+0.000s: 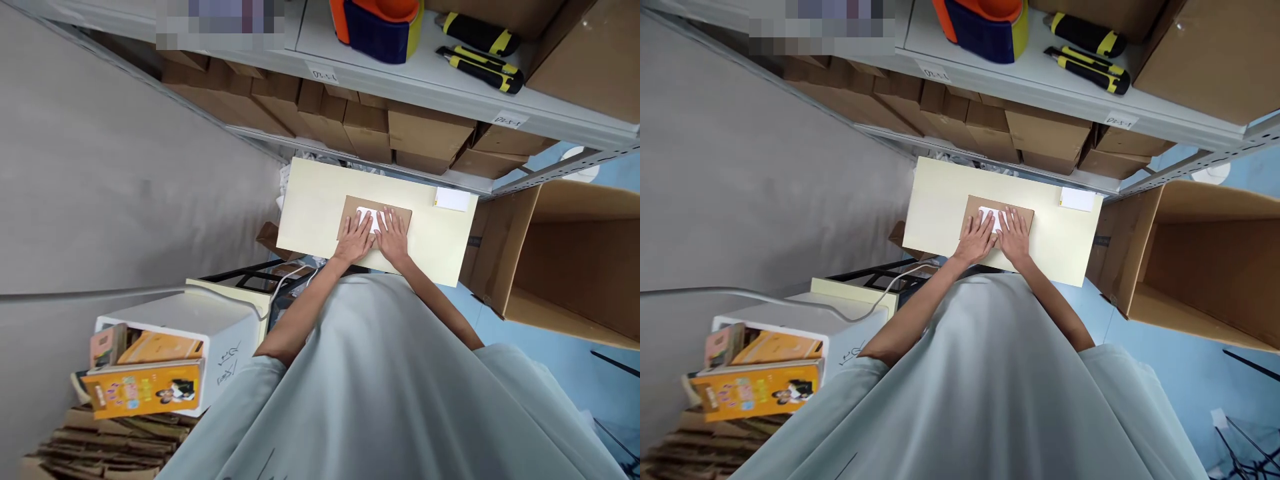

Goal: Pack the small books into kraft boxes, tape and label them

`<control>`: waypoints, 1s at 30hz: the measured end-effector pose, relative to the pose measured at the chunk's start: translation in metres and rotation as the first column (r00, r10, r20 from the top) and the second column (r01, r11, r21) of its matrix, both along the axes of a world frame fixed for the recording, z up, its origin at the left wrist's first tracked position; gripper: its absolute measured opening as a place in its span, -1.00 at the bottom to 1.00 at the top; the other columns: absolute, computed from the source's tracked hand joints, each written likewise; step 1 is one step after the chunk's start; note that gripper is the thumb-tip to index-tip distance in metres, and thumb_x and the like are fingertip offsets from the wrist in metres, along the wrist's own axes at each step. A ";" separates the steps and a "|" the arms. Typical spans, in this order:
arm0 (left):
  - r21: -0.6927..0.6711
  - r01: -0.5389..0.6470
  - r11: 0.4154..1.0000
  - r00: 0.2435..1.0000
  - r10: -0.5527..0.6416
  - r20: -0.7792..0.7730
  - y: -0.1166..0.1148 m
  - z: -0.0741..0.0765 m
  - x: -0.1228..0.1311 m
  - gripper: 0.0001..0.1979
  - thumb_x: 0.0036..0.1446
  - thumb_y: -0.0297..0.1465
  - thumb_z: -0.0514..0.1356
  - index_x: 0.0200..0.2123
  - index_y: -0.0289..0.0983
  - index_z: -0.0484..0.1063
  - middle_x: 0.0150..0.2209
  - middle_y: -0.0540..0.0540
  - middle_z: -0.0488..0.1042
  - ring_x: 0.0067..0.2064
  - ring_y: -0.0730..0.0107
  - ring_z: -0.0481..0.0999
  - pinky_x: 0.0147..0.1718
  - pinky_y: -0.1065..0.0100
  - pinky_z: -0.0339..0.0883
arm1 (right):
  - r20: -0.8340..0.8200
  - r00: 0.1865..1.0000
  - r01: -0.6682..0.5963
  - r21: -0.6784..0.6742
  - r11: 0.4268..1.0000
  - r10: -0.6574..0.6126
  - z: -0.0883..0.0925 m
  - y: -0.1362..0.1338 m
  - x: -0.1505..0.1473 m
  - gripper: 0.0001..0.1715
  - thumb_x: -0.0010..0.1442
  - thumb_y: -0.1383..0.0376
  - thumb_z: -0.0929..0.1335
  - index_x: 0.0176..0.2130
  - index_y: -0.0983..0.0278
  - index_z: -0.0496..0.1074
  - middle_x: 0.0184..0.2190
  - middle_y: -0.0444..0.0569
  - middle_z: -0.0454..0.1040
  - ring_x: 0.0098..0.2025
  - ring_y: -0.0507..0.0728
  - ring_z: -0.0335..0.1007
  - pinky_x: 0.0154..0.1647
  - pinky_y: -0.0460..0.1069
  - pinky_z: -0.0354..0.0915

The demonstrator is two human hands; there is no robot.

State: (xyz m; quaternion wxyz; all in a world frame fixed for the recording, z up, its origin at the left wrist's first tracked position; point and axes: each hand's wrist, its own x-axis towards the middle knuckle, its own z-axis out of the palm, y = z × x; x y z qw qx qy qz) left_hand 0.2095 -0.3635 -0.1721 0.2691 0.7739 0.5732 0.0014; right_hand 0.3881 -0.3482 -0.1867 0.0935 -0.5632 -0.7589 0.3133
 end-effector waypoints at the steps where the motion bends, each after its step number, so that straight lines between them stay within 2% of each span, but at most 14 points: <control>1: 0.001 0.015 1.000 1.000 -0.015 -0.001 0.001 0.000 -0.004 -0.25 0.55 -0.15 -0.13 0.66 -0.34 -0.09 0.67 -0.22 -0.14 0.69 -0.05 -0.33 0.62 -0.23 -0.47 | 0.003 1.000 0.013 0.004 1.000 -0.013 0.000 -0.001 0.004 -0.25 0.63 0.14 0.07 0.64 0.33 0.03 0.68 0.10 -0.15 0.73 0.29 -0.39 0.70 0.35 -0.37; 5: 0.018 0.015 1.000 1.000 -0.015 -0.014 0.002 -0.003 -0.022 -0.23 0.54 -0.14 -0.14 0.66 -0.38 -0.12 0.67 -0.27 -0.18 0.69 -0.08 -0.34 0.61 -0.25 -0.46 | 0.047 0.992 0.115 0.009 0.993 -0.116 0.002 -0.013 0.018 -0.24 0.63 0.14 0.05 0.64 0.32 0.00 0.68 0.11 -0.15 0.73 0.30 -0.40 0.70 0.38 -0.36; 8: 0.036 0.034 0.999 0.999 -0.034 -0.004 0.004 -0.006 -0.021 -0.22 0.54 -0.13 -0.14 0.66 -0.39 -0.13 0.67 -0.28 -0.19 0.69 -0.08 -0.35 0.61 -0.25 -0.47 | 0.087 0.980 0.179 0.021 0.984 -0.180 0.004 -0.020 0.012 -0.23 0.63 0.15 0.04 0.64 0.38 -0.01 0.68 0.15 -0.15 0.73 0.30 -0.41 0.70 0.36 -0.36; 12: 0.066 0.129 0.989 0.988 -0.134 0.072 0.009 -0.010 -0.009 -0.26 0.55 -0.17 -0.15 0.65 -0.33 -0.05 0.67 -0.22 -0.13 0.69 -0.04 -0.31 0.62 -0.19 -0.48 | 0.142 0.975 0.164 0.060 0.985 -0.171 0.004 -0.023 -0.001 -0.25 0.63 0.16 0.07 0.63 0.34 0.04 0.68 0.14 -0.16 0.73 0.31 -0.38 0.70 0.33 -0.36; 16: 0.099 0.208 0.973 0.970 -0.218 0.108 0.011 -0.015 -0.020 -0.25 0.53 -0.17 -0.11 0.65 -0.36 -0.02 0.66 -0.21 -0.10 0.69 -0.04 -0.27 0.62 -0.20 -0.48 | 0.270 0.938 0.200 0.088 0.976 -0.217 0.005 -0.029 0.004 -0.27 0.64 0.14 0.07 0.64 0.28 0.04 0.69 0.13 -0.19 0.72 0.33 -0.38 0.68 0.37 -0.31; 19: 0.100 0.145 0.984 0.983 -0.155 0.100 0.009 -0.019 -0.035 -0.21 0.52 -0.14 -0.10 0.64 -0.44 -0.06 0.66 -0.27 -0.13 0.69 -0.10 -0.26 0.61 -0.25 -0.49 | 0.373 0.879 0.273 0.116 0.955 -0.296 0.007 -0.035 0.004 -0.25 0.65 0.15 0.04 0.65 0.33 -0.01 0.69 0.16 -0.22 0.72 0.36 -0.39 0.67 0.39 -0.28; 22: 0.105 0.073 0.992 0.989 -0.085 0.120 0.010 -0.021 -0.037 -0.20 0.52 -0.15 -0.10 0.63 -0.50 -0.08 0.66 -0.33 -0.14 0.69 -0.12 -0.22 0.61 -0.25 -0.49 | 0.411 0.866 0.253 0.130 0.959 -0.284 0.006 -0.036 -0.015 -0.25 0.64 0.16 0.05 0.65 0.34 -0.04 0.69 0.16 -0.22 0.72 0.36 -0.39 0.67 0.37 -0.28; 26: 0.134 0.141 0.981 0.969 -0.164 0.183 0.016 -0.019 -0.031 -0.26 0.50 -0.25 -0.10 0.62 -0.48 0.03 0.65 -0.26 -0.06 0.69 -0.09 -0.19 0.62 -0.18 -0.52 | 0.401 0.888 0.204 0.098 0.974 -0.226 0.002 -0.034 -0.046 -0.26 0.64 0.15 0.07 0.65 0.24 -0.03 0.69 0.09 -0.18 0.72 0.33 -0.35 0.67 0.35 -0.26; 30: 0.159 0.116 0.980 0.963 -0.150 0.226 0.020 -0.021 -0.048 -0.25 0.48 -0.28 -0.06 0.63 -0.45 0.01 0.65 -0.25 -0.04 0.69 -0.07 -0.18 0.62 -0.20 -0.50 | 0.426 0.841 0.318 0.108 0.942 -0.333 0.002 -0.040 -0.043 -0.25 0.65 0.13 0.03 0.66 0.23 -0.06 0.70 0.06 -0.20 0.72 0.33 -0.36 0.67 0.35 -0.26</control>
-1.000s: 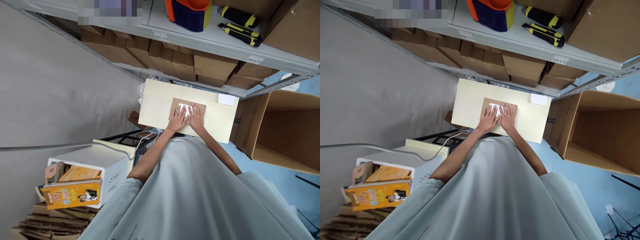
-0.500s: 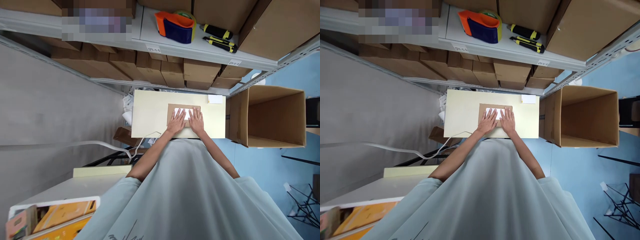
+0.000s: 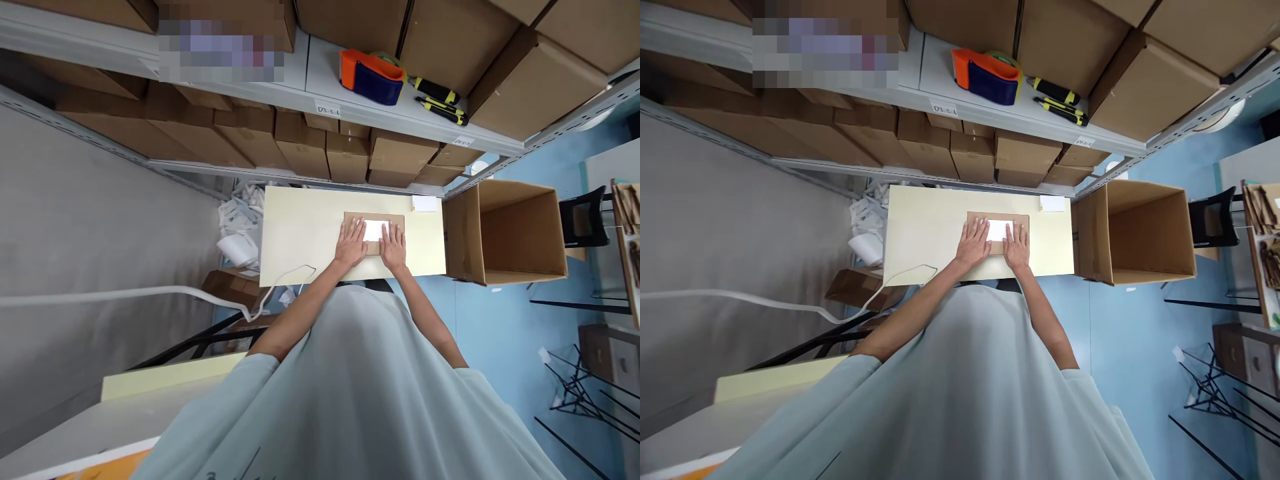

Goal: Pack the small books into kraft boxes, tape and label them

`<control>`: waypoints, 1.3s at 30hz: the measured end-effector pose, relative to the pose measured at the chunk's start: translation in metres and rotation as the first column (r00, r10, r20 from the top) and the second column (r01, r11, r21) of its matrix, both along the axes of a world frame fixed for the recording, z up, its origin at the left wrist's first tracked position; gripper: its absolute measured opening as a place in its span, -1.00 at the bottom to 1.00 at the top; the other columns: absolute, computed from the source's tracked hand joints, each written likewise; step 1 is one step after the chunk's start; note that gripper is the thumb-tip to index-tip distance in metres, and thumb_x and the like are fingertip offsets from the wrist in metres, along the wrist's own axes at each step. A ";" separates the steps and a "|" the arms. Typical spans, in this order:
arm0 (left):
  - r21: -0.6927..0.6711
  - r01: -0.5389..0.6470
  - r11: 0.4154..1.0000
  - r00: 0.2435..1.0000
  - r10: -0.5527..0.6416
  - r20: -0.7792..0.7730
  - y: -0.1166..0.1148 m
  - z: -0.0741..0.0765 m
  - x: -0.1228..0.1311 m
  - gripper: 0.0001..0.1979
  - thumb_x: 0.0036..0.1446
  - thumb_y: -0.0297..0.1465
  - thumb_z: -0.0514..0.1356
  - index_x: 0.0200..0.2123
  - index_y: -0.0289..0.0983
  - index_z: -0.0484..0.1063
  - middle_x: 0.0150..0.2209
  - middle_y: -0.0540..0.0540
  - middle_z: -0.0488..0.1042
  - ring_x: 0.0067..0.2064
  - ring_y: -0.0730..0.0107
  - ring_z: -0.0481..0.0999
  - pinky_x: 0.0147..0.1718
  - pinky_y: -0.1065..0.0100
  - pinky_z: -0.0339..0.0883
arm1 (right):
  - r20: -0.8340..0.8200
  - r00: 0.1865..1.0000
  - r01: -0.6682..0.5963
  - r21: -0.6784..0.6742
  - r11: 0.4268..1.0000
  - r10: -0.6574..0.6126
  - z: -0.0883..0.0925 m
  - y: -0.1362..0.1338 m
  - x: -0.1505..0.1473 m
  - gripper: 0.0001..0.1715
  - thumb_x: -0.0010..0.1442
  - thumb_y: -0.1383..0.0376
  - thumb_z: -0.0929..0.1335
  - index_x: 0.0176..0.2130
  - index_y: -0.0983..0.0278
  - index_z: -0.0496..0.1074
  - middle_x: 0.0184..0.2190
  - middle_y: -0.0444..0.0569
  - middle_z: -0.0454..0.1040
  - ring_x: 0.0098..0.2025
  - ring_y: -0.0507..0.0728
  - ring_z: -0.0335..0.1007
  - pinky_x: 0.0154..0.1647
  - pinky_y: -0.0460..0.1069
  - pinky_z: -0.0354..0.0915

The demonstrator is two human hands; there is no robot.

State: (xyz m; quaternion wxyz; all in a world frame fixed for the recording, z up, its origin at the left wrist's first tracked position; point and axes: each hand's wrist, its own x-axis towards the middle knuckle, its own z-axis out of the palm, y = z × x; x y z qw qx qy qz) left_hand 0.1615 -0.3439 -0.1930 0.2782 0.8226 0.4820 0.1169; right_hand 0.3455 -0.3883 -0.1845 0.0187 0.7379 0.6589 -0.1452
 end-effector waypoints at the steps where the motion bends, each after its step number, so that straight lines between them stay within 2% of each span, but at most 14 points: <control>1: 0.004 -0.022 1.000 1.000 0.022 0.005 0.000 -0.001 -0.006 -0.25 0.48 -0.29 -0.06 0.63 -0.45 -0.01 0.65 -0.27 -0.05 0.69 -0.06 -0.19 0.62 -0.21 -0.50 | 0.014 0.999 0.041 0.000 0.999 -0.041 0.001 -0.003 0.003 -0.25 0.65 0.13 0.02 0.66 0.25 -0.08 0.70 0.06 -0.20 0.72 0.33 -0.37 0.67 0.35 -0.25; 3: 0.008 -0.060 0.998 0.998 0.060 0.006 -0.001 -0.003 -0.012 -0.25 0.48 -0.31 -0.07 0.63 -0.47 -0.04 0.65 -0.29 -0.07 0.69 -0.06 -0.22 0.61 -0.23 -0.52 | 0.042 0.994 0.105 0.007 0.994 -0.106 0.002 -0.006 0.006 -0.24 0.64 0.14 0.00 0.66 0.29 -0.10 0.70 0.08 -0.21 0.72 0.33 -0.39 0.67 0.35 -0.25; 5: 0.005 -0.058 0.998 0.998 0.058 0.011 -0.001 -0.004 -0.010 -0.25 0.48 -0.34 -0.07 0.64 -0.48 -0.06 0.65 -0.30 -0.07 0.69 -0.05 -0.24 0.61 -0.24 -0.52 | 0.060 0.992 0.114 0.016 0.993 -0.115 0.002 -0.005 0.000 -0.23 0.64 0.15 -0.01 0.66 0.32 -0.11 0.70 0.10 -0.21 0.72 0.33 -0.39 0.67 0.35 -0.25; 9: -0.010 0.045 0.999 0.998 -0.044 0.043 0.004 -0.002 0.009 -0.28 0.48 -0.36 -0.06 0.63 -0.44 0.02 0.64 -0.26 0.01 0.69 -0.08 -0.20 0.62 -0.23 -0.48 | 0.046 0.999 0.024 -0.011 1.000 -0.023 -0.001 0.007 -0.019 -0.24 0.64 0.15 0.03 0.66 0.29 -0.06 0.70 0.09 -0.20 0.72 0.32 -0.35 0.67 0.33 -0.25; 11: -0.019 0.053 0.998 0.998 -0.052 0.047 0.008 -0.002 0.013 -0.31 0.52 -0.33 -0.09 0.62 -0.41 0.07 0.64 -0.22 0.02 0.68 -0.11 -0.19 0.62 -0.22 -0.48 | 0.029 1.000 -0.004 -0.023 1.000 0.005 -0.001 0.013 -0.019 -0.25 0.64 0.15 0.04 0.66 0.26 -0.05 0.70 0.07 -0.19 0.71 0.32 -0.33 0.67 0.33 -0.24; 14: -0.023 -0.014 1.000 0.999 0.014 0.037 0.013 -0.007 0.003 -0.32 0.54 -0.31 -0.10 0.61 -0.41 0.08 0.65 -0.19 0.00 0.69 -0.12 -0.23 0.61 -0.22 -0.51 | 0.034 0.999 0.028 -0.006 1.000 -0.028 0.001 0.015 -0.005 -0.25 0.64 0.15 0.03 0.66 0.29 -0.05 0.69 0.07 -0.19 0.71 0.34 -0.34 0.67 0.33 -0.25; 18: 0.012 -0.097 0.995 0.995 0.097 0.021 0.013 -0.010 -0.011 -0.33 0.55 -0.36 -0.12 0.61 -0.50 0.04 0.64 -0.28 -0.01 0.69 -0.06 -0.30 0.60 -0.21 -0.57 | 0.055 0.996 0.071 0.034 0.997 -0.073 -0.001 0.012 0.007 -0.23 0.64 0.16 -0.01 0.65 0.37 -0.08 0.69 0.11 -0.18 0.72 0.34 -0.37 0.67 0.34 -0.27; 24: -0.003 -0.043 0.999 0.999 0.043 0.002 0.009 -0.008 0.003 -0.30 0.54 -0.26 -0.11 0.62 -0.41 0.06 0.64 -0.24 0.02 0.69 -0.04 -0.24 0.62 -0.20 -0.47 | -0.011 0.994 -0.110 0.033 0.993 0.110 -0.013 0.014 -0.009 -0.24 0.65 0.12 0.00 0.65 0.31 -0.06 0.69 0.06 -0.15 0.72 0.33 -0.35 0.67 0.32 -0.26; 30: -0.019 -0.121 0.992 0.991 0.120 -0.066 0.008 -0.004 -0.004 -0.29 0.54 -0.26 -0.18 0.63 -0.44 0.02 0.65 -0.22 -0.05 0.69 -0.03 -0.31 0.62 -0.23 -0.48 | 0.003 1.000 -0.022 0.035 0.999 0.022 -0.013 0.010 0.021 -0.23 0.64 0.13 -0.02 0.66 0.33 -0.11 0.69 0.11 -0.19 0.72 0.30 -0.40 0.67 0.35 -0.24; 36: -0.035 -0.176 0.984 0.982 0.173 -0.076 0.004 0.003 0.006 -0.28 0.54 -0.26 -0.15 0.63 -0.46 -0.01 0.65 -0.28 -0.07 0.69 -0.06 -0.26 0.61 -0.24 -0.43 | -0.030 0.997 -0.063 0.045 0.997 0.064 -0.012 0.014 0.002 -0.24 0.63 0.15 0.03 0.66 0.31 -0.07 0.69 0.12 -0.17 0.72 0.31 -0.35 0.67 0.36 -0.27; 39: -0.059 -0.188 0.980 0.981 0.184 -0.059 0.002 0.002 -0.001 -0.28 0.53 -0.23 -0.10 0.63 -0.41 0.01 0.65 -0.27 -0.06 0.69 -0.07 -0.26 0.61 -0.24 -0.46 | -0.072 0.995 -0.065 0.032 0.997 0.067 -0.009 0.015 0.005 -0.24 0.63 0.15 0.04 0.65 0.29 -0.03 0.69 0.12 -0.17 0.72 0.32 -0.36 0.66 0.38 -0.23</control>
